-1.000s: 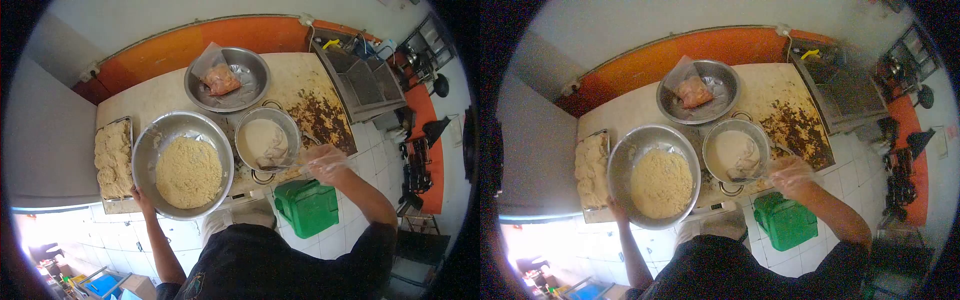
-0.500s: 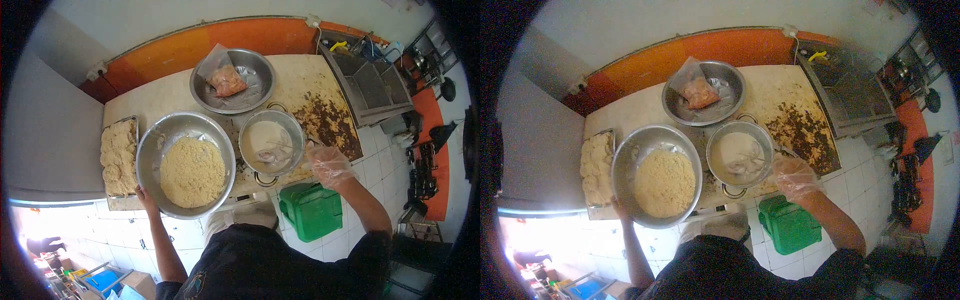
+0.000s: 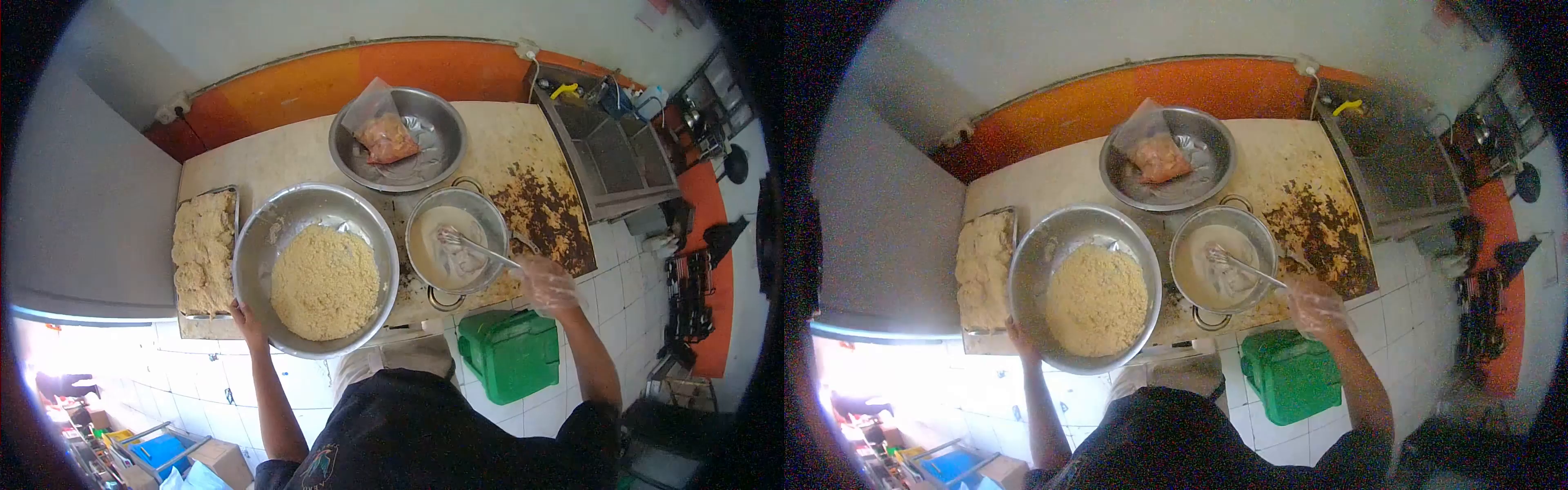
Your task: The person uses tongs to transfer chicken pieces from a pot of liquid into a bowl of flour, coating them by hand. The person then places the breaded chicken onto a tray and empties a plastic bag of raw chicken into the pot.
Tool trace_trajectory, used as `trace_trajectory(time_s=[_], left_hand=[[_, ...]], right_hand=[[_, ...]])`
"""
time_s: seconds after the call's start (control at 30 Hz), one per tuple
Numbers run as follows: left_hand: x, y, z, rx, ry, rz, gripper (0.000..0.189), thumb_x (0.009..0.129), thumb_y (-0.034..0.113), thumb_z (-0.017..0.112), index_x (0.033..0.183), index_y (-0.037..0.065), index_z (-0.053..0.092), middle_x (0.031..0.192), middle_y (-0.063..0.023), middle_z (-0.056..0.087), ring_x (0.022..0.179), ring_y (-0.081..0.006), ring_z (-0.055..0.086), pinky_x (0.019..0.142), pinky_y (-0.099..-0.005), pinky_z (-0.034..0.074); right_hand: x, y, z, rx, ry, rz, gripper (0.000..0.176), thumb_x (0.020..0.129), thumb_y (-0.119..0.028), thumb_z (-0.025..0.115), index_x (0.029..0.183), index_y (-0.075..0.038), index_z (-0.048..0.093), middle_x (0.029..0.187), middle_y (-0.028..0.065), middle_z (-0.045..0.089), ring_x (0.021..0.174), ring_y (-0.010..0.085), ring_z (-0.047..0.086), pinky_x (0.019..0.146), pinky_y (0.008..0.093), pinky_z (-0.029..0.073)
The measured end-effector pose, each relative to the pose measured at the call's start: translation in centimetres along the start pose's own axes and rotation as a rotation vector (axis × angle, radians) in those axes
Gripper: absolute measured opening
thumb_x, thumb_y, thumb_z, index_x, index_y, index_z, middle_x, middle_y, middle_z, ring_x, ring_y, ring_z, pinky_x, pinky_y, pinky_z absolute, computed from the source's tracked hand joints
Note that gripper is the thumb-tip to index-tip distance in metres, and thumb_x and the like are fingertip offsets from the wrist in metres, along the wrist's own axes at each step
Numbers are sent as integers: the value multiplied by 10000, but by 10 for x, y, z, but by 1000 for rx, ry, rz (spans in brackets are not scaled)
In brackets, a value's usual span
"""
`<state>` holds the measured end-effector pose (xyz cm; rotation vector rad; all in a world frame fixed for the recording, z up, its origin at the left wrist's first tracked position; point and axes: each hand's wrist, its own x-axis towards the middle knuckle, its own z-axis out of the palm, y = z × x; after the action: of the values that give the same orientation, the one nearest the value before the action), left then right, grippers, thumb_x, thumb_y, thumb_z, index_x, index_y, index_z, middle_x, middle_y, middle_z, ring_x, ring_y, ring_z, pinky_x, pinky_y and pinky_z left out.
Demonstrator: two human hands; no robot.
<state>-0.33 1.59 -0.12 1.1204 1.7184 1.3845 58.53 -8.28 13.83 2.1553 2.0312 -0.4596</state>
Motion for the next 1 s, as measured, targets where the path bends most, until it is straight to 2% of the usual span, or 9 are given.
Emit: trace_trajectory(time_s=[0.1, 0.17, 0.37, 0.5, 0.57, 0.73, 0.8, 0.9, 1.0], left_hand=[[0, -5, -3, 51, 7, 20, 273, 1008, 230, 373, 1185, 31, 432, 1058, -105, 508, 950, -182, 476, 842, -317, 395], [2, -9, -5, 44, -13, 36, 272, 1008, 231, 373, 1186, 35, 434, 1062, -104, 509, 950, -182, 475, 843, -317, 394], [4, -8, -3, 52, 12, 28, 277, 1011, 242, 371, 1187, 38, 435, 1078, -108, 515, 968, -184, 476, 863, -327, 390], [1, -4, -3, -1, 19, -119, 281, 1011, 248, 372, 1191, 40, 434, 1086, -111, 517, 982, -187, 482, 875, -333, 393], [5, -13, -5, -3, 20, -155, 282, 1011, 249, 373, 1196, 46, 434, 1087, -109, 517, 980, -189, 486, 873, -335, 398], [5, -18, -7, -292, -30, -227, 265, 1008, 249, 393, 1180, 55, 445, 1038, -84, 520, 915, -179, 488, 831, -310, 407], [4, -16, -11, -134, -11, -165, 230, 999, 231, 423, 1136, 52, 466, 1007, -64, 526, 905, -156, 480, 822, -282, 394], [8, -18, -15, -167, -7, -154, 216, 990, 221, 443, 1121, 51, 471, 1004, -57, 529, 907, -145, 478, 820, -275, 392], [8, 0, -8, -267, -17, -185, 215, 981, 215, 461, 1113, 47, 473, 1005, -56, 529, 910, -143, 478, 822, -276, 393]], right_hand=[[-19, -11, 2, -52, 207, -39, 249, 890, -190, 569, 1073, -24, 603, 893, 150, 632, 791, 281, 621, 691, 372, 504], [-26, -16, 0, 293, 397, -34, 223, 897, -254, 561, 1016, -67, 579, 801, 126, 609, 727, 306, 601, 589, 440, 480], [-58, -32, -20, 174, 556, -15, 254, 852, -55, 596, 1104, -33, 581, 891, 201, 635, 775, 355, 625, 635, 434, 505], [-63, -51, -27, 78, 559, 61, 218, 886, -185, 552, 1075, -81, 587, 875, 159, 632, 825, 330, 626, 677, 436, 500], [-64, -65, -39, 186, 504, 113, 283, 841, -39, 599, 1123, -44, 577, 910, 229, 638, 829, 388, 630, 684, 443, 506], [-80, -96, -66, 115, 524, 87, 260, 864, -109, 593, 1113, -37, 579, 888, 224, 636, 816, 388, 624, 689, 440, 496], [-82, -122, -84, 126, 514, 33, 256, 876, -143, 587, 1107, -34, 582, 862, 216, 633, 790, 384, 620, 679, 441, 487], [-83, -163, -112, 143, 332, 85, 245, 896, -205, 580, 1065, -29, 595, 781, 192, 605, 718, 368, 594, 650, 453, 460], [-69, -196, -114, 392, -88, 160, 269, 935, -268, 524, 1049, -27, 560, 785, 190, 587, 730, 377, 596, 651, 478, 450]])
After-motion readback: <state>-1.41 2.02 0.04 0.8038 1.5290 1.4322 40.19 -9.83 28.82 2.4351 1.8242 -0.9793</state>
